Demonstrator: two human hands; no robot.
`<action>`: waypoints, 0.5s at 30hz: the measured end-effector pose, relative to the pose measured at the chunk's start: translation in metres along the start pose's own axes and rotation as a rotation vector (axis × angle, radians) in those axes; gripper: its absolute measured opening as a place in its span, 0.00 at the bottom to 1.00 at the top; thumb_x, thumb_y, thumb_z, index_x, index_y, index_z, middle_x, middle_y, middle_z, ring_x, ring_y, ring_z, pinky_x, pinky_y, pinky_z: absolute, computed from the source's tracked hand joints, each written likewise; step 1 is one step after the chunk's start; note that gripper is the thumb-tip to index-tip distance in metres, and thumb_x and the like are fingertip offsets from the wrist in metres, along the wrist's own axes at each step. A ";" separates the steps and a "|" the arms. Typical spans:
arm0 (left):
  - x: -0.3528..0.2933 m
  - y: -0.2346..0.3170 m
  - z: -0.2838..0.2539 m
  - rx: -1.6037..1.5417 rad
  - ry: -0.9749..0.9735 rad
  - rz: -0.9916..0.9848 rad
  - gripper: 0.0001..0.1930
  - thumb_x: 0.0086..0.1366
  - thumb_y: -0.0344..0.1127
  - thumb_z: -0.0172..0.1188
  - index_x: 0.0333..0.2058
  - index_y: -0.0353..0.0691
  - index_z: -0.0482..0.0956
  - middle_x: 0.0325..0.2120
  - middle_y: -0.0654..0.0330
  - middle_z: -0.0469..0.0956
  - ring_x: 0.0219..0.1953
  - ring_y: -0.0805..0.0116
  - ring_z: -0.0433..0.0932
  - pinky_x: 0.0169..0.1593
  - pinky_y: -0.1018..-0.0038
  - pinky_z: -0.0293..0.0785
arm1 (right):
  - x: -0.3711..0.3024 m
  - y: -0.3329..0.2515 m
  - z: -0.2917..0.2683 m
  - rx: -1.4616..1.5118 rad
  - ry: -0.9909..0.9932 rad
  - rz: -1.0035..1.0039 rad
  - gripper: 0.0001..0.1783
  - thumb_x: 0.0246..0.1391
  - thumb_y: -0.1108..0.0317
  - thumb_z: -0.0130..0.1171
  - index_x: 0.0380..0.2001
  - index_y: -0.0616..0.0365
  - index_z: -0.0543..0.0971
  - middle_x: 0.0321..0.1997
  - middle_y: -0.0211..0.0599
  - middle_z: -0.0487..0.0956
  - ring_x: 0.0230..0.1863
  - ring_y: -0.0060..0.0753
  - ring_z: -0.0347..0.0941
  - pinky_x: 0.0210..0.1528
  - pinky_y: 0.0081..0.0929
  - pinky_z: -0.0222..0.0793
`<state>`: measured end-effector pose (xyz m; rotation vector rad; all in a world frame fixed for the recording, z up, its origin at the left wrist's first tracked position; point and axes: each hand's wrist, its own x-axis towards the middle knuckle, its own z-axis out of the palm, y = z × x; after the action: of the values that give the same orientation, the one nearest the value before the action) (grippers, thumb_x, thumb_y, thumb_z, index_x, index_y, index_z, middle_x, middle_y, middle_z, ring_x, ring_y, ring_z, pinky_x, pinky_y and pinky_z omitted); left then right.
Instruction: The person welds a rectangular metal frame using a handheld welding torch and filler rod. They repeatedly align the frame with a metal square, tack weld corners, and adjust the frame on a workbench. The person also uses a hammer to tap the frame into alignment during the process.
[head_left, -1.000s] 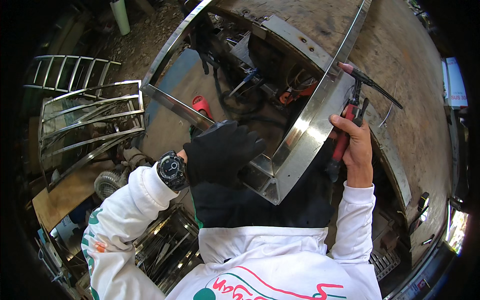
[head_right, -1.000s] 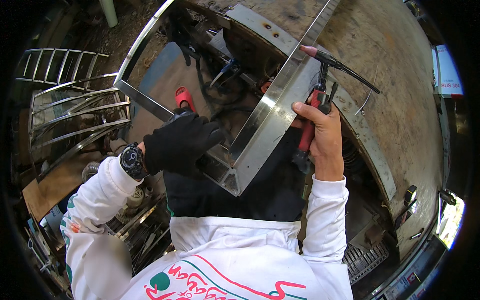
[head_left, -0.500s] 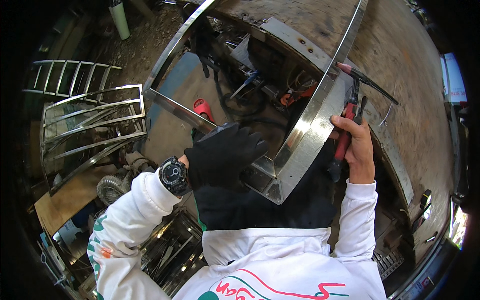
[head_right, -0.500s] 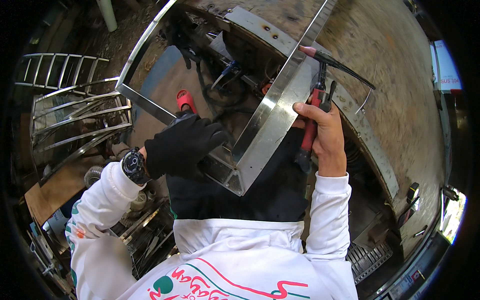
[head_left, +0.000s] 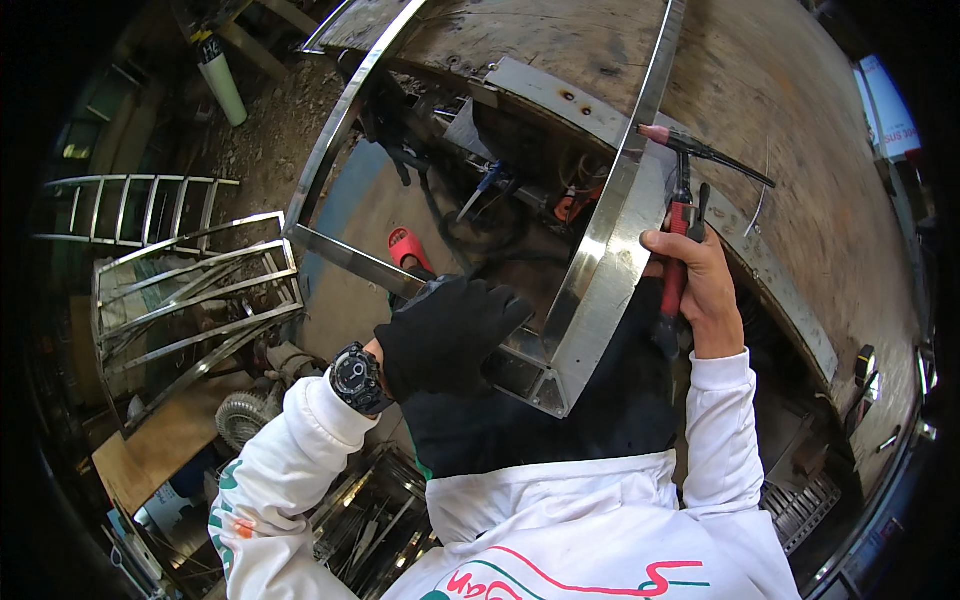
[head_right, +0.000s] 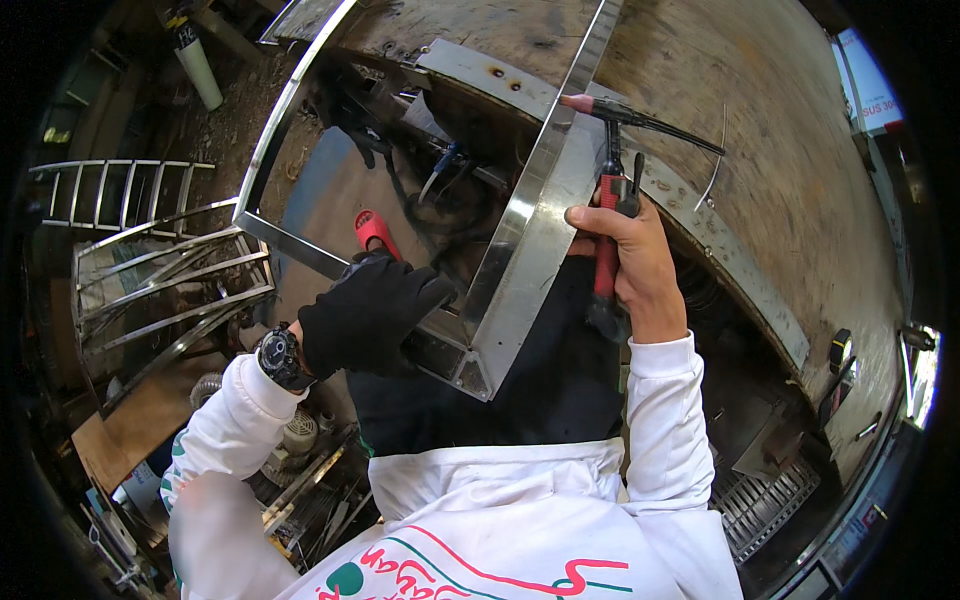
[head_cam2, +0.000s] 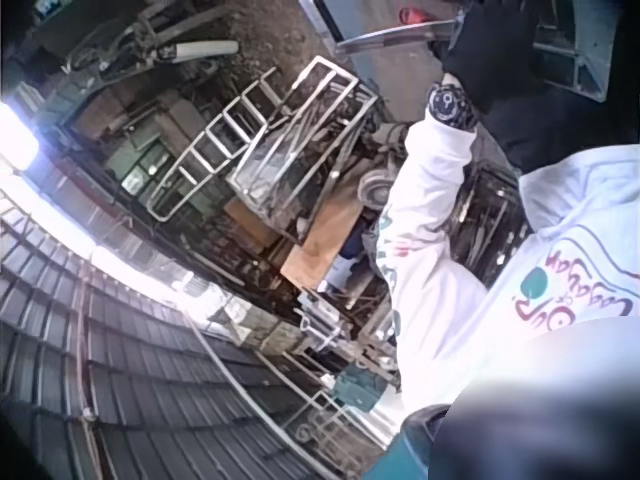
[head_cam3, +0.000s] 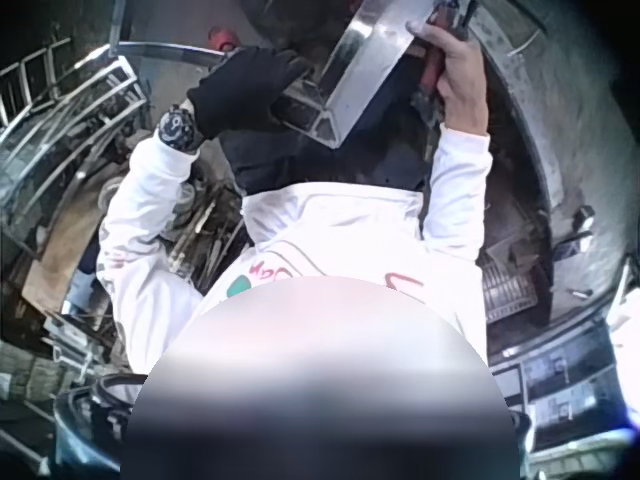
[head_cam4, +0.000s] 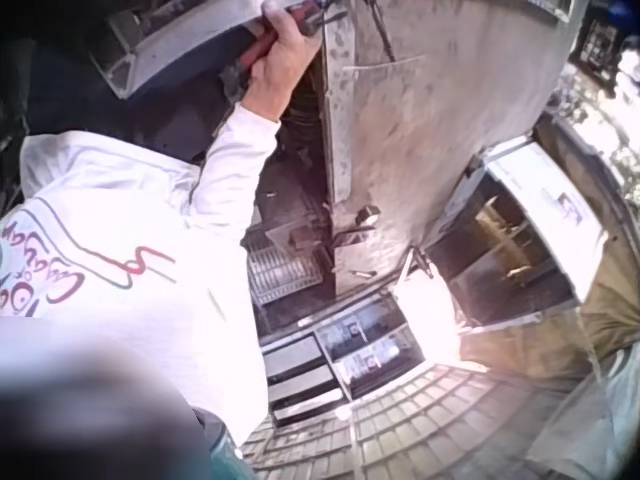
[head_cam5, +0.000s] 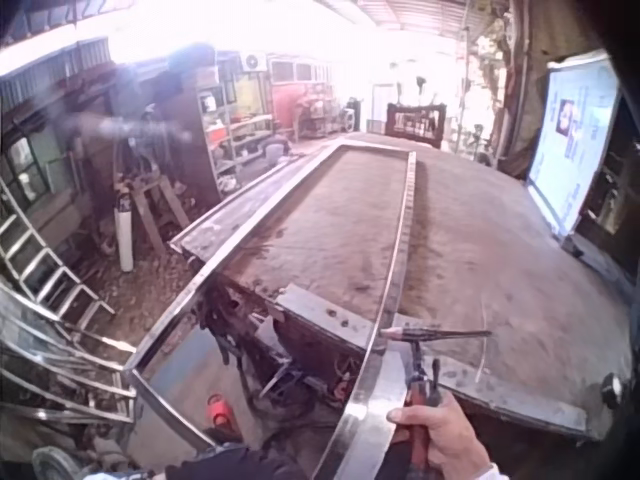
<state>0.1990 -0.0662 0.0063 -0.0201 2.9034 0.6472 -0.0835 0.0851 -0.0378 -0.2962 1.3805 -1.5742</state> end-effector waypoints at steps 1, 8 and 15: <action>0.001 0.000 -0.001 0.006 -0.031 -0.012 0.35 0.43 0.44 0.78 0.49 0.39 0.72 0.37 0.53 0.78 0.41 0.49 0.81 0.42 0.55 0.77 | 0.000 -0.001 0.000 0.001 -0.006 0.001 0.16 0.49 0.75 0.74 0.38 0.59 0.77 0.33 0.33 0.80 0.34 0.32 0.83 0.35 0.36 0.87; 0.004 -0.010 0.000 -0.013 -0.088 0.036 0.39 0.42 0.49 0.80 0.51 0.39 0.73 0.34 0.52 0.79 0.36 0.46 0.82 0.41 0.54 0.75 | -0.001 -0.002 0.001 -0.008 0.011 0.002 0.16 0.48 0.75 0.74 0.37 0.59 0.76 0.33 0.33 0.79 0.34 0.33 0.83 0.35 0.38 0.87; 0.001 -0.012 0.000 -0.103 -0.055 0.037 0.41 0.40 0.50 0.81 0.51 0.40 0.74 0.35 0.53 0.79 0.39 0.45 0.81 0.44 0.54 0.75 | 0.002 0.001 -0.003 -0.016 -0.025 -0.005 0.16 0.49 0.74 0.74 0.38 0.61 0.77 0.34 0.35 0.80 0.35 0.33 0.83 0.37 0.38 0.88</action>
<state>0.1987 -0.0767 0.0014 0.0376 2.8209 0.7906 -0.0864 0.0854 -0.0401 -0.3283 1.3746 -1.5593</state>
